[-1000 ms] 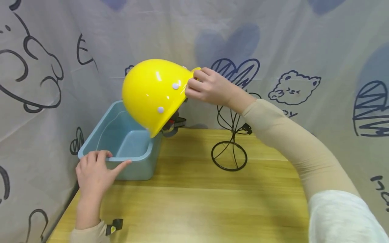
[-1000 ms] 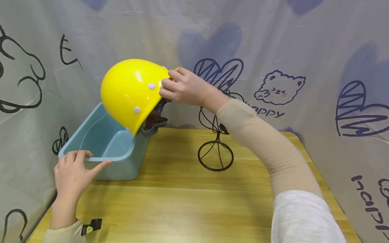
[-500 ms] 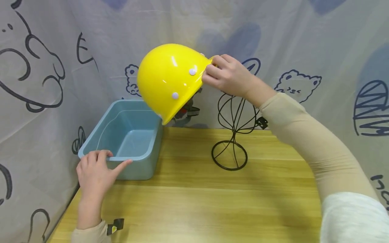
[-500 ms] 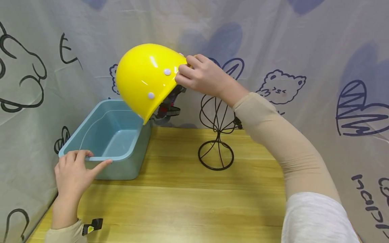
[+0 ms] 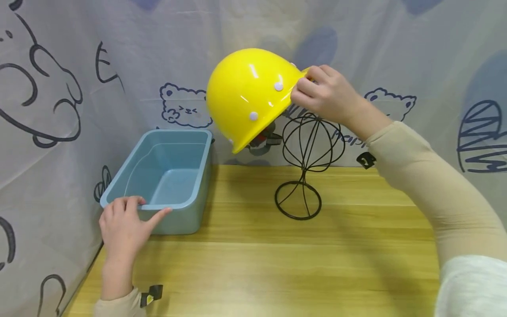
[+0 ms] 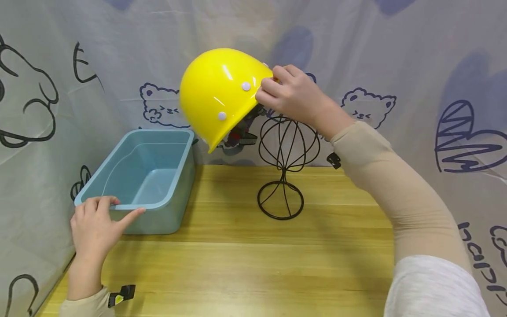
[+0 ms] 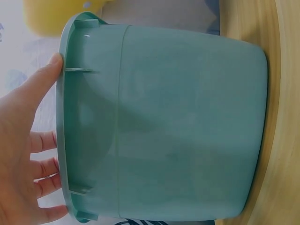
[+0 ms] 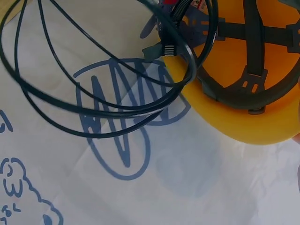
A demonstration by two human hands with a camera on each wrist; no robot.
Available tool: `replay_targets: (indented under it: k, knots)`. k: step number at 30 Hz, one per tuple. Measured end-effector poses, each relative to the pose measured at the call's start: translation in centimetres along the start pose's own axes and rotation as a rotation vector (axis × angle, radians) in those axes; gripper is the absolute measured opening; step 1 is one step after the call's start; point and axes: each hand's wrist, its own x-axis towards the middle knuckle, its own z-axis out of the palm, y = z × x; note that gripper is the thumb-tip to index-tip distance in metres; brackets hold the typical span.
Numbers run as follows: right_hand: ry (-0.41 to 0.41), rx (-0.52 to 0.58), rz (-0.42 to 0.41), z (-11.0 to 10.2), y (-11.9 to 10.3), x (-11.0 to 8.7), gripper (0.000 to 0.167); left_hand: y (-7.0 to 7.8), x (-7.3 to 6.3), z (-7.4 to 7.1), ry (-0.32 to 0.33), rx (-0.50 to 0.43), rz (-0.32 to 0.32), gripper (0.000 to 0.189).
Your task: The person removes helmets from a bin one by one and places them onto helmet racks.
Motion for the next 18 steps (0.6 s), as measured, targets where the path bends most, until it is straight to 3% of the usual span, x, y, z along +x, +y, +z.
replay_targets:
  k: [12,18]
  knots:
    - [0.016,-0.008,0.109,-1.7,0.1,-3.1,0.011,-0.1,-0.1,0.2,0.037,-0.012,0.014,0.071]
    - [0.071,-0.022,0.186,-2.4,-0.5,-4.5,0.018,-0.2,0.0,0.4,0.063,-0.010,0.022,0.070]
